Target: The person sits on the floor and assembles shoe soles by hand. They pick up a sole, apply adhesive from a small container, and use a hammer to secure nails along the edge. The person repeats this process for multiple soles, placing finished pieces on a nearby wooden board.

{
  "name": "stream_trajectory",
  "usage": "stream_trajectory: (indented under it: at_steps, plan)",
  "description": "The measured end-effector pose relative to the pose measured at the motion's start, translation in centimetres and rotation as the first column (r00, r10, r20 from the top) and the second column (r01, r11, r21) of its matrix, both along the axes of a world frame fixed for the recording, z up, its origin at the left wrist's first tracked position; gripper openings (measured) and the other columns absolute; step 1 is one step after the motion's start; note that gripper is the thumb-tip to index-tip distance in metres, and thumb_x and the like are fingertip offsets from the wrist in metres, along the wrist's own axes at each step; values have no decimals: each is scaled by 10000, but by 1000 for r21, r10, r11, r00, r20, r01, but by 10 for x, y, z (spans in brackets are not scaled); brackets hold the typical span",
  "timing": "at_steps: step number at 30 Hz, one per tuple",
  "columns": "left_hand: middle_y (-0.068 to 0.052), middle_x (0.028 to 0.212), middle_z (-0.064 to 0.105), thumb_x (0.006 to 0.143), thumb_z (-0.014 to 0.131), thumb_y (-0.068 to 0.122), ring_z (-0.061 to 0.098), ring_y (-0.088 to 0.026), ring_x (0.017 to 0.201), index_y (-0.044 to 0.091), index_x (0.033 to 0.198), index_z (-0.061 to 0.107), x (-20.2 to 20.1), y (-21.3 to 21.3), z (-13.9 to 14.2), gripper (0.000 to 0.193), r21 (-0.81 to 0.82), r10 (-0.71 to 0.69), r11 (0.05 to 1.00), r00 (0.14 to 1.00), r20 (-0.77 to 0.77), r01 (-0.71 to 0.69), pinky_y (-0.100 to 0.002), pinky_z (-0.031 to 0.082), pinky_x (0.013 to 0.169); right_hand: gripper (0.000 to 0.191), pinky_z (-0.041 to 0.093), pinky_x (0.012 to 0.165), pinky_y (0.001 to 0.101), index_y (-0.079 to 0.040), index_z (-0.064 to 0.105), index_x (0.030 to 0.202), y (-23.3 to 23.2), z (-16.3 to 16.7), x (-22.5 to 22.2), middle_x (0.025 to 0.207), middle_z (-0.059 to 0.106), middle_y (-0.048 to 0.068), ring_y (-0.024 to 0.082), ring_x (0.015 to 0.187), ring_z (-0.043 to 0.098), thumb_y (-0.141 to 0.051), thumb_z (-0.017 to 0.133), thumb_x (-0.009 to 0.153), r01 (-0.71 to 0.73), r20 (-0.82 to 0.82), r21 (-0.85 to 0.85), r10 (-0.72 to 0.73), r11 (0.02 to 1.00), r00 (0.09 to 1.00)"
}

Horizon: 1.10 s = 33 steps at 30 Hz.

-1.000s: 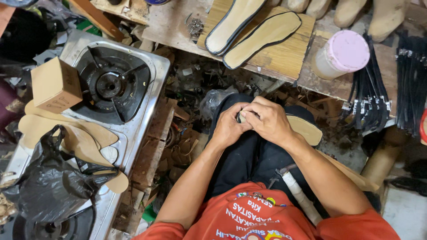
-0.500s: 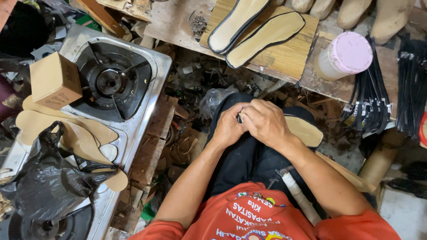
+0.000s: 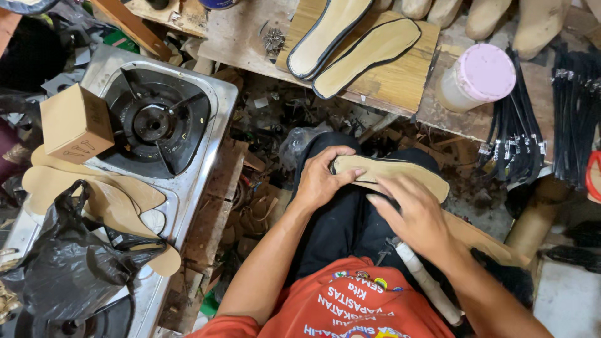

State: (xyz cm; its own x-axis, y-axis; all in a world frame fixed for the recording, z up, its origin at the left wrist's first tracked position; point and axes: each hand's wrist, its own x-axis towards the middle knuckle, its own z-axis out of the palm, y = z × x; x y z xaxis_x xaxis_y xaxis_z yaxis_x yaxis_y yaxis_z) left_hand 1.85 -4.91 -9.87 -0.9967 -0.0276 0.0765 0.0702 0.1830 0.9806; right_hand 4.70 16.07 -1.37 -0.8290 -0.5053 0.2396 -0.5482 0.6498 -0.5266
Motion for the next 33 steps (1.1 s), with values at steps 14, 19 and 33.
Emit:
stream_trajectory:
  at_steps: [14, 19, 33]
  plan:
    - [-71, 1030, 762, 778, 869, 236, 732, -169, 930, 53, 1130, 723, -2, 12, -2, 423, 49, -40, 998, 998, 49, 38, -298, 560, 857, 618, 550, 794, 363, -15, 503, 1415, 86, -20, 125, 1150, 670, 235, 335, 946, 734, -90, 684, 830, 274, 221, -54, -256, 960, 941]
    - [-72, 1066, 760, 788, 857, 208, 732, -175, 961, 53, 1130, 729, -1, 11, -4, 397, 35, -40, 999, 999, -17, 40, -305, 558, 879, 335, 570, 784, 315, -8, 602, 1287, 34, -37, 78, 1029, 714, 165, 217, 899, 700, -115, 672, 978, 192, 115, -269, -166, 944, 979]
    - [-76, 1096, 766, 758, 802, 144, 753, -206, 1002, 70, 1185, 723, -4, 2, -13, 440, 85, -63, 994, 996, -66, 69, -327, 566, 907, 389, 543, 710, 284, 58, 589, 1320, -4, -28, 39, 970, 690, 156, 124, 809, 659, -127, 641, 982, 144, 191, -308, -88, 940, 978]
